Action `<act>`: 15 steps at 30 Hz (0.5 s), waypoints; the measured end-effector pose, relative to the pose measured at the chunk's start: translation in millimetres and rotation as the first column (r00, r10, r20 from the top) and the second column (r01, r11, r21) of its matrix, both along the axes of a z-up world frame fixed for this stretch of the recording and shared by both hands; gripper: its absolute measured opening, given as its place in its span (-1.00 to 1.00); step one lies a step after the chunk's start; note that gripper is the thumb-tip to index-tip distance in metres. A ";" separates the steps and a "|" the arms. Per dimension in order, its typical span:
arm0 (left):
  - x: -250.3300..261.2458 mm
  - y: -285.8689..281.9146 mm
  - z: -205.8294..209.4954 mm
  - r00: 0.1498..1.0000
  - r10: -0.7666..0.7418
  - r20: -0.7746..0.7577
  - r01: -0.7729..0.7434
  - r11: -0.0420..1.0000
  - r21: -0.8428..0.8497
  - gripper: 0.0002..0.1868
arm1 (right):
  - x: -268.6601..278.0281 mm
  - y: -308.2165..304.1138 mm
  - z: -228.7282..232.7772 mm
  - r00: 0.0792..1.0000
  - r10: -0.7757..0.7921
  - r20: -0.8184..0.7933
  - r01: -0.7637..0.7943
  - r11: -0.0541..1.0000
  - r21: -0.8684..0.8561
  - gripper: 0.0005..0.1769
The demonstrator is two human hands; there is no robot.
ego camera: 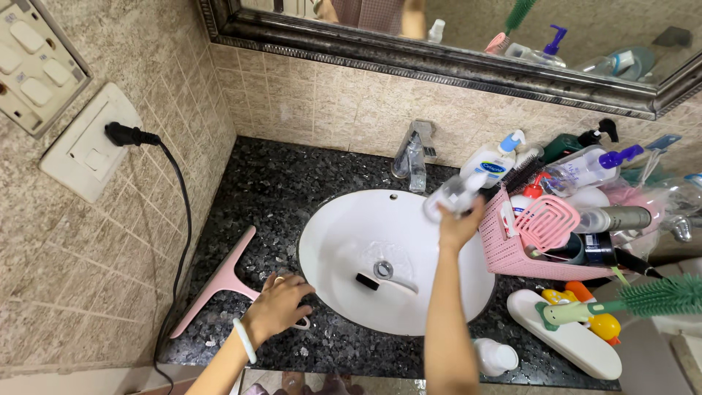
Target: The person cleans a bathroom countertop and sink area. They use a pink squeegee to wipe the granite surface and a brush to scrub the sink basin, moving various toiletries and a basket aside to access the surfaces.
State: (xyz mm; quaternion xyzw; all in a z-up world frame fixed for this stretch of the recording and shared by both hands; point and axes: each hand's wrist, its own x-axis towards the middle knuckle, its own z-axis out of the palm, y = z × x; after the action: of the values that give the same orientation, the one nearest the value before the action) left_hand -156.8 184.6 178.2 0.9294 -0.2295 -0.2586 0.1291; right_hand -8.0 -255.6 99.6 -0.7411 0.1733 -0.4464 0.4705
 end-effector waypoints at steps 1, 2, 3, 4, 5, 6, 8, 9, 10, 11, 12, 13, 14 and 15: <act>-2.6 1.5 -1.6 1.000 -0.005 -0.006 0.006 0.999 0.033 -0.48 | 16.7 -10.1 9.6 0.999 -0.005 0.050 0.006 1.000 -0.017 0.14; -3.9 2.5 -3.2 1.000 -0.017 -0.025 0.019 0.997 0.080 -0.46 | 34.7 -18.7 18.1 0.996 0.001 0.090 0.001 1.000 -0.029 0.16; -6.6 4.8 -5.2 0.999 -0.027 -0.045 0.033 0.991 0.127 -0.45 | 48.9 -21.5 20.4 0.999 -0.030 0.029 0.030 1.000 -0.008 0.17; -7.0 6.5 -7.5 0.997 -0.035 -0.064 0.045 0.984 0.172 -0.43 | 63.2 -27.6 23.9 0.998 -0.058 -0.031 0.058 0.998 0.009 0.19; -10.3 7.8 -10.4 0.999 -0.027 -0.030 0.032 0.986 0.161 -0.40 | 72.3 -33.1 23.9 0.992 -0.084 -0.091 0.086 0.996 0.024 0.21; -15.4 9.9 -13.5 1.000 -0.014 0.003 0.013 0.989 0.150 -0.38 | 83.5 -36.7 23.5 0.995 -0.055 -0.086 0.058 0.998 0.032 0.22; -16.8 15.4 -21.2 0.999 0.021 0.043 -0.025 0.995 0.093 -0.38 | 98.4 -42.2 20.7 0.997 0.007 -0.074 -0.004 0.999 0.046 0.23; -17.7 19.2 -25.9 0.998 0.042 0.049 -0.044 0.998 0.049 -0.41 | 103.5 -44.1 18.9 0.999 0.017 -0.031 -0.018 1.000 -0.024 0.27; -22.9 24.1 -30.5 0.997 0.066 0.045 -0.067 0.998 0.008 -0.43 | 100.4 -44.3 10.0 0.999 0.034 0.002 -0.034 0.995 -0.091 0.31; -22.6 28.0 -35.1 0.993 0.050 0.110 -0.049 0.999 -0.013 -0.46 | 94.7 -42.2 0.9 0.998 0.054 0.035 -0.048 0.986 -0.157 0.35; -26.7 30.6 -40.5 0.985 0.033 0.168 -0.028 0.999 -0.032 -0.49 | 77.5 -38.8 -9.9 0.996 -0.088 0.009 0.089 0.987 -0.137 0.33; -34.0 33.3 -44.9 0.974 0.017 0.226 -0.006 0.999 -0.049 -0.51 | 59.4 -31.2 -18.8 0.973 -0.228 -0.020 0.224 0.967 -0.123 0.31; -35.7 36.0 -47.0 0.970 0.031 0.241 -0.009 0.996 -0.091 -0.47 | 48.1 -16.5 -22.7 0.978 -0.203 -0.048 0.198 0.976 -0.093 -0.04; -38.5 37.6 -47.2 0.966 0.045 0.256 -0.011 0.991 -0.133 -0.43 | 26.7 3.8 -27.6 0.981 -0.177 -0.075 0.173 0.983 -0.063 -0.39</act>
State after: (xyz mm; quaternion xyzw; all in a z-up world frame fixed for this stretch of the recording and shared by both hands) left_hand -195.2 222.2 131.0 0.9478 -0.2478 -0.1179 0.1622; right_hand 18.6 -251.8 72.0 -0.7534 0.2441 -0.4605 0.4011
